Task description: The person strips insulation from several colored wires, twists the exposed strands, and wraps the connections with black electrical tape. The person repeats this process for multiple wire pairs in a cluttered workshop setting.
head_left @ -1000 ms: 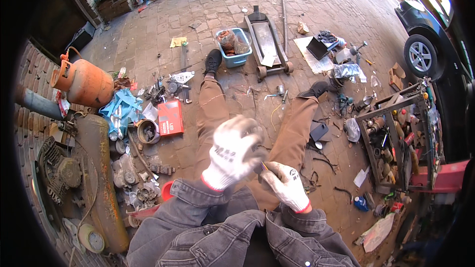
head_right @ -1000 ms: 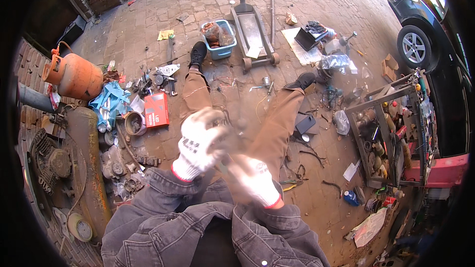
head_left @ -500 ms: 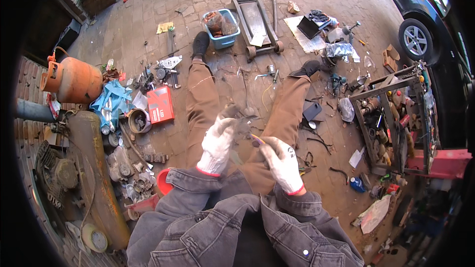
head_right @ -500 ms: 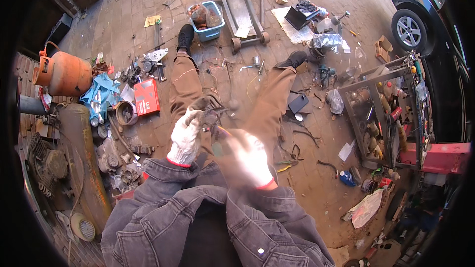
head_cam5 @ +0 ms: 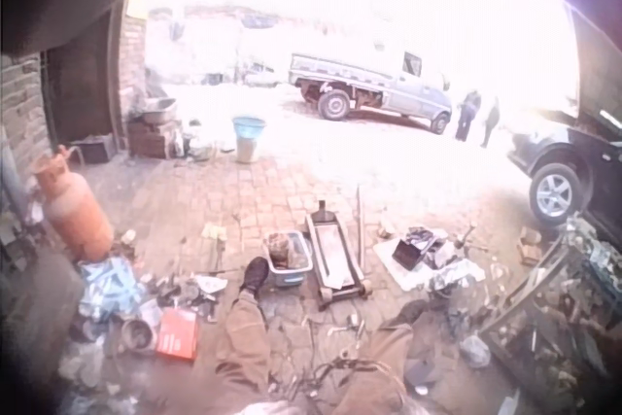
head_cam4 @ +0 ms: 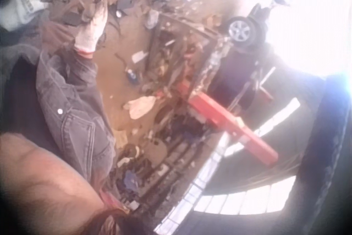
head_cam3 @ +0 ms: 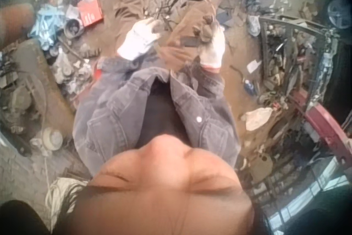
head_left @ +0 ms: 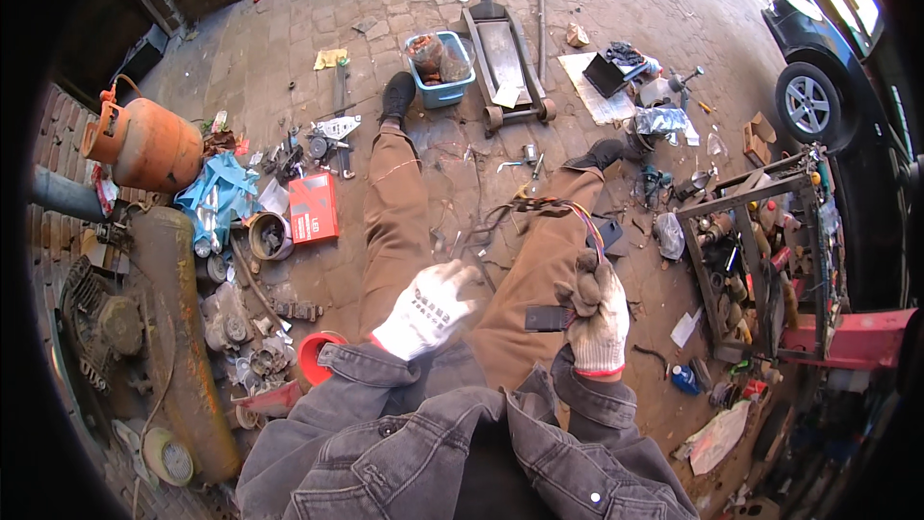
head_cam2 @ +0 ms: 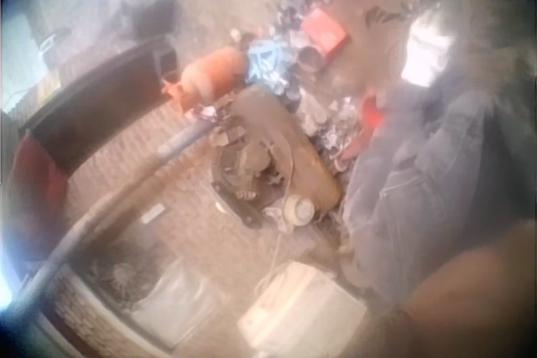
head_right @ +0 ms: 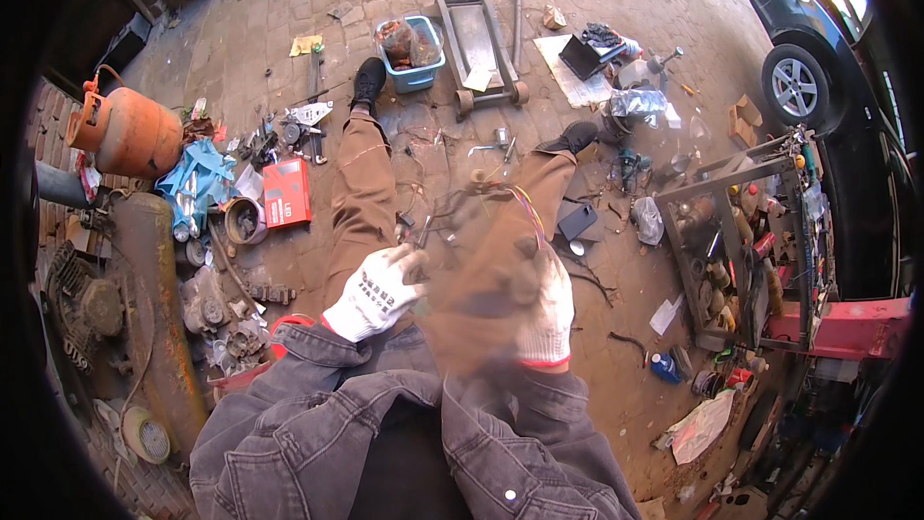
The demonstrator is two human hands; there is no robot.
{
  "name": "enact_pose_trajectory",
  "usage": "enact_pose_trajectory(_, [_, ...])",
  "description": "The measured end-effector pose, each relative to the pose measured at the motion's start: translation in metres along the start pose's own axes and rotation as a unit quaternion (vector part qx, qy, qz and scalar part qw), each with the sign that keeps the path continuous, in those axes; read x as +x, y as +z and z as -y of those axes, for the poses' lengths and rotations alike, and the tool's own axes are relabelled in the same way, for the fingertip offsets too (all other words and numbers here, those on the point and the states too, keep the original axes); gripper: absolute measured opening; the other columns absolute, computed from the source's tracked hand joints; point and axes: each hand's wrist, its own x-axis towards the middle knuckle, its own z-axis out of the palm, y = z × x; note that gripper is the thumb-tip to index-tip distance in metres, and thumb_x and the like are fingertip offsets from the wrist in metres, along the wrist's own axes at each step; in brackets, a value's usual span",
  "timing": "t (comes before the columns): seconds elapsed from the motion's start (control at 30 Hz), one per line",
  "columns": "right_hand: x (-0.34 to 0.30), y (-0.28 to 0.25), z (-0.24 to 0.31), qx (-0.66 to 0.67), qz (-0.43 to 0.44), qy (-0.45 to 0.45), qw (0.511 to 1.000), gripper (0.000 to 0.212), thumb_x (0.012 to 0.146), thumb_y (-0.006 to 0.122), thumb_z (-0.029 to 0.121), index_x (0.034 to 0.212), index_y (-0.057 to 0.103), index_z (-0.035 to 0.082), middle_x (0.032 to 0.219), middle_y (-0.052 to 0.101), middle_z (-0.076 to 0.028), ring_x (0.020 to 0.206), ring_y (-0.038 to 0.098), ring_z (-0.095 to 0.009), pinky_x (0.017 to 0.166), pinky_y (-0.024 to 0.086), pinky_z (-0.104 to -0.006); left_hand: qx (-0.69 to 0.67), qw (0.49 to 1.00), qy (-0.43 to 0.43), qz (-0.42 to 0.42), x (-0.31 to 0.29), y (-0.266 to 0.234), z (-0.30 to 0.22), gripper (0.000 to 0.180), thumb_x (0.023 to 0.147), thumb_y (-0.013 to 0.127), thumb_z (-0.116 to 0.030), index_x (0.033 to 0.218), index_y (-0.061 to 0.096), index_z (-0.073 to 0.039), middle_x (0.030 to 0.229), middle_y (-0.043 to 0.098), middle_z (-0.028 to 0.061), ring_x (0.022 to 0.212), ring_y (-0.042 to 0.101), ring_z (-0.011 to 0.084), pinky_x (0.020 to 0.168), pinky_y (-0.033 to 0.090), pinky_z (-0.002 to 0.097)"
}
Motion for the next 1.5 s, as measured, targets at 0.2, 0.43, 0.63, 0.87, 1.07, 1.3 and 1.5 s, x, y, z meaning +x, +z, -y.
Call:
enact_pose_trajectory(0.2, [-0.007, -0.015, -0.002, -0.096, 0.057, -0.017, 0.994, 0.032, 0.105, 0.056, 0.031, 0.112, 0.061, 0.000, 0.060, 0.033, 0.008, 0.049, 0.029, -0.003, 0.064, 0.050, -0.0239, -0.081, 0.964, -0.150, -0.204, 0.025, -0.022, 0.008, 0.056, 0.070, 0.075, -0.018, 0.124, 0.063, -0.009, 0.127, 0.061, 0.0153, 0.116, 0.058, 0.0376, 0.097, 0.048, 0.0473])
enact_pose_trajectory(0.43, [-0.020, -0.024, 0.007, -0.181, 0.210, 0.005, 0.961, 0.048, 0.095, 0.068, 0.040, 0.108, 0.062, -0.005, 0.080, 0.066, -0.008, 0.058, 0.050, -0.007, 0.056, 0.043, -0.0233, -0.025, 0.980, -0.051, -0.189, 0.063, -0.013, 0.024, 0.048, 0.077, 0.074, -0.023, 0.121, 0.063, -0.011, 0.120, 0.063, 0.0111, 0.113, 0.059, 0.0332, 0.098, 0.048, 0.0420])
enact_pose_trajectory(0.63, [-0.012, -0.024, 0.004, -0.307, 0.254, 0.029, 0.917, 0.041, 0.093, 0.068, 0.030, 0.113, 0.065, -0.005, 0.081, 0.065, -0.005, 0.069, 0.056, -0.010, 0.062, 0.044, -0.0256, 0.003, 0.992, -0.033, -0.121, 0.042, 0.001, 0.017, 0.032, 0.075, 0.075, -0.022, 0.104, 0.066, -0.014, 0.101, 0.063, 0.0071, 0.102, 0.060, 0.0277, 0.089, 0.049, 0.0408])
enact_pose_trajectory(0.87, [-0.005, -0.012, -0.008, -0.473, 0.299, -0.116, 0.820, 0.021, 0.100, 0.060, 0.014, 0.109, 0.066, -0.003, 0.082, 0.065, -0.002, 0.073, 0.058, -0.008, 0.066, 0.047, -0.0247, -0.297, 0.952, -0.068, 0.023, 0.035, 0.003, 0.013, 0.035, 0.083, 0.070, -0.027, 0.114, 0.067, -0.012, 0.105, 0.064, 0.0106, 0.107, 0.061, 0.0307, 0.093, 0.049, 0.0393])
enact_pose_trajectory(1.07, [-0.011, -0.003, -0.022, -0.523, 0.292, -0.146, 0.787, 0.019, 0.099, 0.060, 0.014, 0.106, 0.068, -0.002, 0.079, 0.065, -0.004, 0.071, 0.060, -0.010, 0.065, 0.049, -0.0272, -0.264, 0.956, -0.125, 0.029, 0.039, -0.003, -0.004, 0.029, 0.094, 0.062, -0.020, 0.120, 0.068, -0.006, 0.123, 0.065, 0.0121, 0.116, 0.061, 0.0302, 0.099, 0.050, 0.0370])
enact_pose_trajectory(1.3, [0.003, -0.001, -0.027, -0.471, 0.138, -0.184, 0.852, 0.024, 0.104, 0.057, 0.022, 0.107, 0.065, -0.001, 0.069, 0.053, 0.001, 0.058, 0.048, -0.006, 0.056, 0.044, -0.0225, -0.624, 0.749, -0.186, -0.123, 0.041, -0.012, -0.023, 0.015, 0.090, 0.069, -0.002, 0.105, 0.072, -0.002, 0.116, 0.067, 0.0095, 0.109, 0.065, 0.0226, 0.091, 0.052, 0.0323])
enact_pose_trajectory(1.5, [0.000, 0.002, -0.032, -0.330, 0.141, -0.102, 0.928, 0.024, 0.104, 0.057, 0.025, 0.106, 0.063, 0.002, 0.066, 0.049, 0.005, 0.053, 0.036, -0.003, 0.047, 0.027, -0.0207, -0.608, 0.778, -0.148, -0.065, 0.018, -0.007, -0.019, 0.014, 0.091, 0.063, -0.003, 0.102, 0.073, 0.000, 0.115, 0.067, 0.0098, 0.105, 0.064, 0.0213, 0.088, 0.052, 0.0328])
